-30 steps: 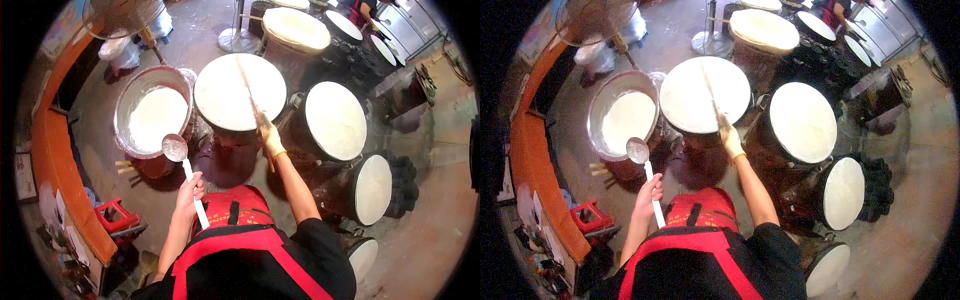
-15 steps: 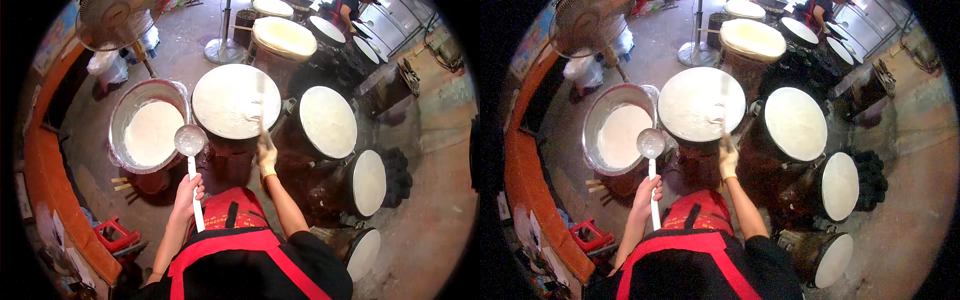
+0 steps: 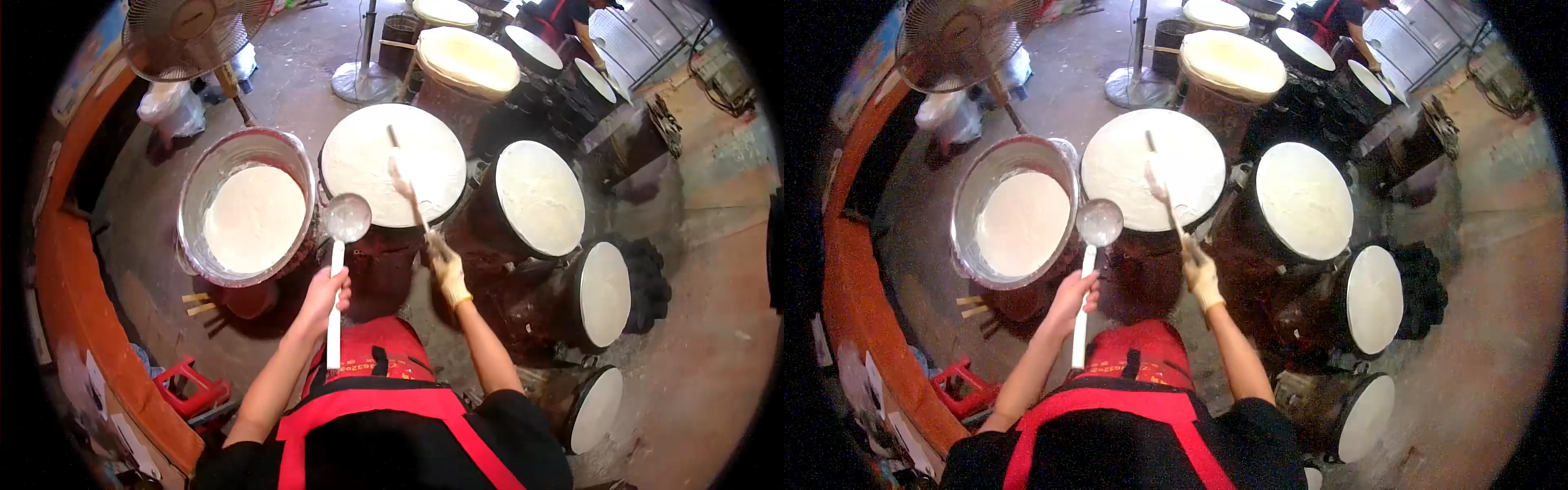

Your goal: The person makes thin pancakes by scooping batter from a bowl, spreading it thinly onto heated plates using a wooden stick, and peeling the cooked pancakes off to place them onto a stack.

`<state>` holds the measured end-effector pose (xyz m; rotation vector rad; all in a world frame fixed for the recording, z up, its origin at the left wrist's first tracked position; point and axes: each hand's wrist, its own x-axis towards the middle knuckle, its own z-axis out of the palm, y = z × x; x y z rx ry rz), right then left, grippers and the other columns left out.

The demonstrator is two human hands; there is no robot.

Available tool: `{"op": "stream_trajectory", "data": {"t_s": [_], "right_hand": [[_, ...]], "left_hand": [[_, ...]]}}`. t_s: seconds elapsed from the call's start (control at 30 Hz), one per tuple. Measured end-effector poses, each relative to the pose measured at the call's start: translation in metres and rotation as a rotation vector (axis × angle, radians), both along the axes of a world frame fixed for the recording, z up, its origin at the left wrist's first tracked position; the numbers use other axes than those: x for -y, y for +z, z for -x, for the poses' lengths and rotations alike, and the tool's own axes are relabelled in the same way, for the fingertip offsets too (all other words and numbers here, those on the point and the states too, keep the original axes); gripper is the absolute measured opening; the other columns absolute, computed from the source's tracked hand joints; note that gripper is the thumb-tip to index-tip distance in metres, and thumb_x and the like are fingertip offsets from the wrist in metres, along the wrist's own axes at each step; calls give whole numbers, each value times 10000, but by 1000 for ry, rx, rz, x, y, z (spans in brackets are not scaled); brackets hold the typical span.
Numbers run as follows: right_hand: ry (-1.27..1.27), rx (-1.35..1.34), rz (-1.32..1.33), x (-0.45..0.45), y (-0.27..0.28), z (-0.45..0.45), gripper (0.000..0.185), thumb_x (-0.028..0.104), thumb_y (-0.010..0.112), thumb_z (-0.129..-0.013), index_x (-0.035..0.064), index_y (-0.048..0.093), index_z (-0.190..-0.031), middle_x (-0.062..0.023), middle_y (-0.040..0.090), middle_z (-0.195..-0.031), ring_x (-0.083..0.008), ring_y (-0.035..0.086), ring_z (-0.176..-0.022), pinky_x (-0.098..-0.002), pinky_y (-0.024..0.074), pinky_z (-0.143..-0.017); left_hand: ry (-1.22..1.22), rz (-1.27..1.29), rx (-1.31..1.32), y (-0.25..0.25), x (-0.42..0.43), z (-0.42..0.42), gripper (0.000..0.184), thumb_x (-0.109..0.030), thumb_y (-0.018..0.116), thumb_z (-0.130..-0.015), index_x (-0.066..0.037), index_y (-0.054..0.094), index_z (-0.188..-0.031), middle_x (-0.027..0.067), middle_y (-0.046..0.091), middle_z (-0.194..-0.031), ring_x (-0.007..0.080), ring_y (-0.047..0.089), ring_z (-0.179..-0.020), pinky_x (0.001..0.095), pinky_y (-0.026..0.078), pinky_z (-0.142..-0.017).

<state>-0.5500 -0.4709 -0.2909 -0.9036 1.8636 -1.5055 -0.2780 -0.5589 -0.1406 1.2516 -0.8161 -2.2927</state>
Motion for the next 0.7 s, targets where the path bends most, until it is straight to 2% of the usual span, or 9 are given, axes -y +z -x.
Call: {"op": "stream_trajectory", "data": {"t_s": [0.13,0.2,0.27,0.33,0.43,0.5,0.53,0.57,0.7], "right_hand": [[57,128,-43,-56,34,-33,378,146,573,-890,35,524,-1248,-116,559,-1240,-163,494,-1175,-261,363,-979],[-127,-29,-75,-61,52,-51,368,102,546,-899,13,512,-1254,-96,528,-1279,-159,489,-1176,-263,334,-1008],[-323,310,164,-44,55,-75,422,103,562,-889,32,477,-1296,-77,584,-1171,-143,508,-1116,-243,367,-961],[-226,44,152,-27,19,-99,403,175,562,-901,60,502,-1282,-23,606,-854,-103,584,-808,-238,479,-721],[-116,425,-7,-15,-1,-118,338,184,558,-902,111,549,-1233,42,469,-618,-57,418,-466,-239,362,-405],[-96,667,-59,-19,34,-118,284,149,557,-892,114,570,-1173,46,462,-600,-57,372,-419,-227,324,-367],[-82,460,16,-21,41,-105,287,150,557,-892,108,567,-1176,39,481,-622,-54,384,-438,-221,330,-380],[-59,257,89,-22,46,-92,290,151,557,-892,101,563,-1178,32,500,-644,-51,397,-456,-215,336,-392],[-166,348,-1,-22,83,-20,362,174,526,-918,88,509,-1270,19,600,-852,-47,472,-578,-197,388,-482]], "left_hand": [[-52,157,73,-26,56,34,135,-146,492,-915,-88,397,-839,-1,416,-665,79,393,-485,218,316,-382],[-106,189,50,-42,81,54,129,-127,496,-898,-77,389,-848,6,420,-669,81,402,-489,228,330,-385],[-142,211,166,-60,98,77,93,-84,477,-879,-30,408,-909,35,433,-687,108,441,-508,253,408,-400],[-90,226,330,-53,85,111,75,-44,448,-868,9,414,-907,51,440,-690,122,451,-505,259,431,-402],[20,71,247,-48,67,133,160,7,430,-830,47,394,-981,79,448,-718,140,473,-540,252,439,-417],[114,-175,-52,-88,85,124,168,-12,463,-813,38,414,-965,76,461,-696,127,495,-560,253,420,-426],[95,-307,-228,-86,99,111,166,-31,448,-844,47,407,-985,62,453,-681,104,468,-524,224,387,-387],[13,-431,-378,-46,101,90,170,-51,432,-876,56,400,-1005,49,445,-665,81,442,-488,196,354,-347],[66,-423,-397,49,63,41,147,-91,429,-937,29,398,-1015,2,381,-615,26,324,-410,146,259,-277]]}}
